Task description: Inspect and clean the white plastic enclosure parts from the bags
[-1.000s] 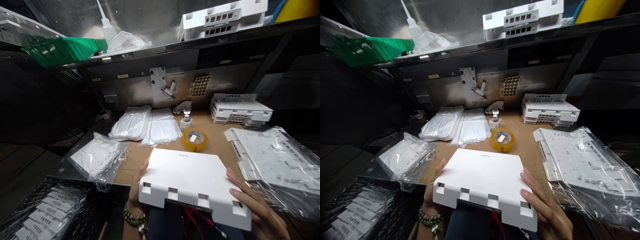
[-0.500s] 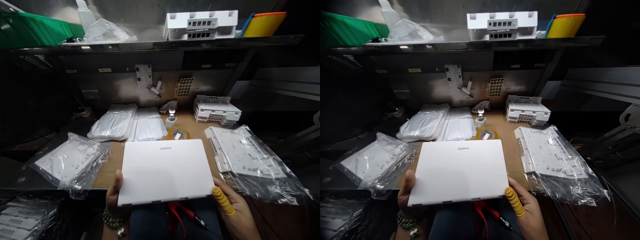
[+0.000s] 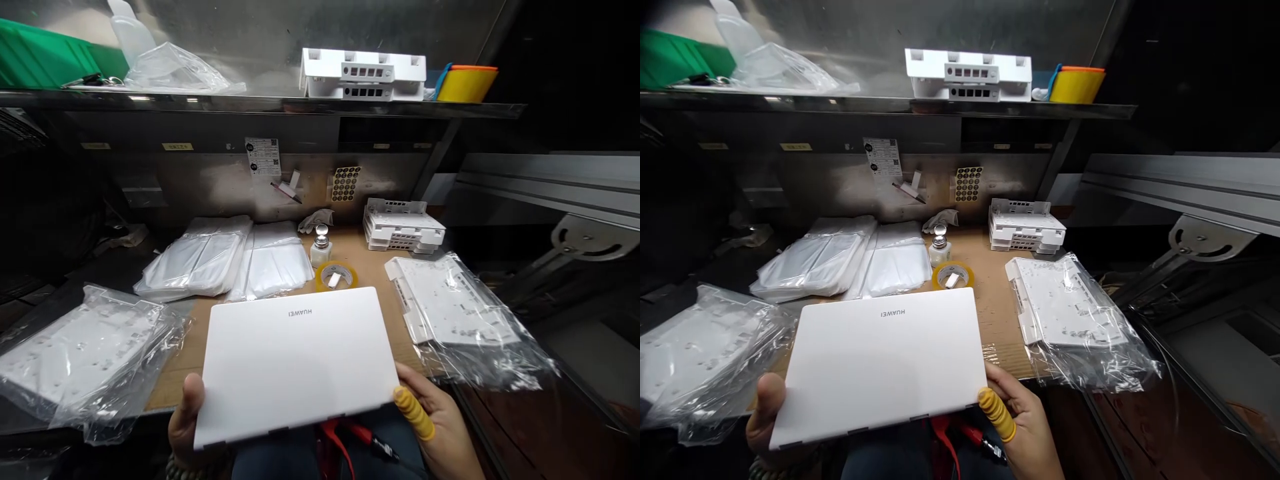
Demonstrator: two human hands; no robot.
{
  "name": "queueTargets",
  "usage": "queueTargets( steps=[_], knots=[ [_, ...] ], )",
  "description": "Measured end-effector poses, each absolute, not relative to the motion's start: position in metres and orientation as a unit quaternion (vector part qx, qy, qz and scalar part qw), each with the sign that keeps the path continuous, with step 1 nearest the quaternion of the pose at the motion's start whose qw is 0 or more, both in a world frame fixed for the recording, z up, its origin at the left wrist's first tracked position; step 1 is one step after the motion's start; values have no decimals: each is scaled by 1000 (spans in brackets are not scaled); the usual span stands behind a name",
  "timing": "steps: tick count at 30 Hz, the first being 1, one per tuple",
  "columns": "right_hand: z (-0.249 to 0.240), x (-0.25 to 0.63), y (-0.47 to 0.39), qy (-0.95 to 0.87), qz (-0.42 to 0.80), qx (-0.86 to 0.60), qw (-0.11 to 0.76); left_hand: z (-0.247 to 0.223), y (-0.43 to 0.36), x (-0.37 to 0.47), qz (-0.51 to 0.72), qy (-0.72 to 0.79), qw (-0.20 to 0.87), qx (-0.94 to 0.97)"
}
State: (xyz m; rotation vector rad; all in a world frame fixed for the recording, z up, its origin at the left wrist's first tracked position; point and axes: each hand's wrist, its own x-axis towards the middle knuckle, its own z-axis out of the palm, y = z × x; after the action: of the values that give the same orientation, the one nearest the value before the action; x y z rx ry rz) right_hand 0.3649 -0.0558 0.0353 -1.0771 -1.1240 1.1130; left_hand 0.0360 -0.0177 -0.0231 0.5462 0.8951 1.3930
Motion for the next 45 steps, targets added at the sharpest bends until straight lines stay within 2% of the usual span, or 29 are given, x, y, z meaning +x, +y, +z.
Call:
queueTargets(
  steps=[2, 5, 9, 12, 18, 30, 38, 41, 43, 45],
  knots=[
    [33, 364, -56, -477, 482, -458, 575, -27, -17, 30, 607, 420, 640, 213],
    [25, 367, -55, -487, 478, -460, 568, -9, -10, 34, 609, 451, 623, 194],
    [14, 376, -47, -571, 388, -492, 530, 23, 4, 47, 618, 485, 545, 292],
    [10, 380, -35, -631, 320, -493, 506, 29, 4, 52, 654, 442, 489, 371],
    [8, 380, -22, -660, 288, -508, 473, 26, -5, 57, 655, 368, 434, 497],
    [-23, 399, -22, -682, 268, -521, 438, 38, -5, 71, 635, 358, 422, 539],
    [-3, 411, -14, -702, 264, -534, 390, 42, -7, 63, 646, 380, 390, 536],
    [23, 419, 17, -716, 222, -551, 367, 43, -8, 54, 681, 400, 335, 514],
    [40, 415, 53, -732, 159, -565, 346, 42, -7, 52, 718, 438, 259, 475],
    [51, 404, 96, -766, 114, -567, 280, 40, -5, 55, 739, 494, 163, 429]
  ],
)
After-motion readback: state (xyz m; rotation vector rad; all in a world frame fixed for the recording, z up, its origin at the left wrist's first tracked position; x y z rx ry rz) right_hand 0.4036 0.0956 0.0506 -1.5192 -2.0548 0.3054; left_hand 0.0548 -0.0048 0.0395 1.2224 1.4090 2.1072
